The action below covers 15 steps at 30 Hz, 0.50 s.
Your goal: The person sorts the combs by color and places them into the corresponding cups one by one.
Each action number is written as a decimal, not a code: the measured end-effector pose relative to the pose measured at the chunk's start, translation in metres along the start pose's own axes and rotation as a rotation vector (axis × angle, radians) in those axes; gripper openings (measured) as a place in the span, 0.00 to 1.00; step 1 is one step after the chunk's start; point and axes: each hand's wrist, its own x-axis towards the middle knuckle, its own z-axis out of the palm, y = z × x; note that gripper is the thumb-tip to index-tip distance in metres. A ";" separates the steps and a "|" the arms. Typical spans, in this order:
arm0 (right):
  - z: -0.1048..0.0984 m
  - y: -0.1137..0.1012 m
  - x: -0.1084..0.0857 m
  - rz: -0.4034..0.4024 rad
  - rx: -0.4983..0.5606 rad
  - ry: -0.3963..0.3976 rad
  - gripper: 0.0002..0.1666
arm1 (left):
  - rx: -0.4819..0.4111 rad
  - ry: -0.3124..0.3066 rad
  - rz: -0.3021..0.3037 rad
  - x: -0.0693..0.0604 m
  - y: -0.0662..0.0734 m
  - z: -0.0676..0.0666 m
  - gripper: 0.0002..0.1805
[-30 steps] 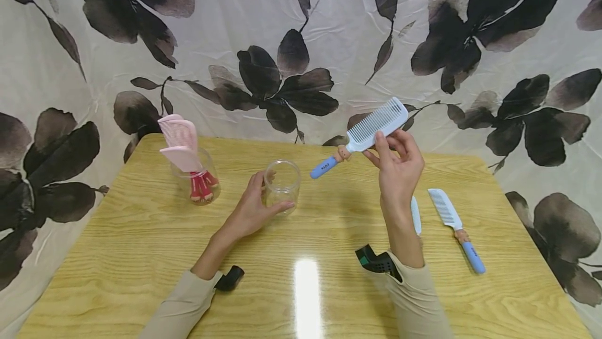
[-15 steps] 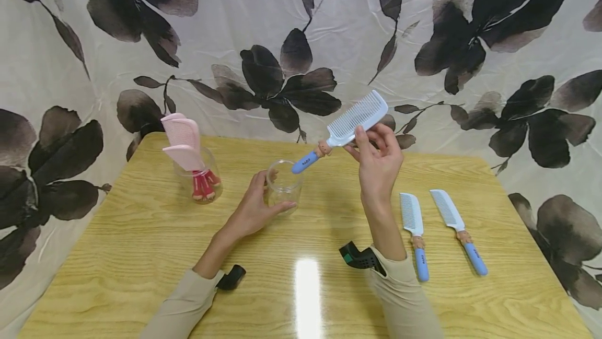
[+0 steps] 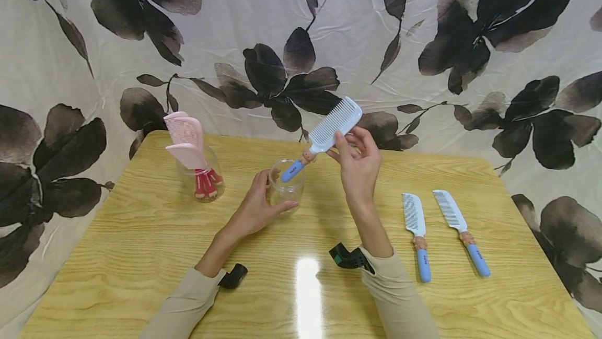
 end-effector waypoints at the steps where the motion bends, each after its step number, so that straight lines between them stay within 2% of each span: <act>1: 0.001 0.002 -0.001 0.003 -0.009 -0.007 0.15 | -0.001 -0.001 -0.001 0.000 0.001 0.000 0.49; 15: 0.010 0.015 -0.008 0.020 -0.034 -0.076 0.15 | 0.006 0.001 -0.001 0.000 0.001 0.000 0.51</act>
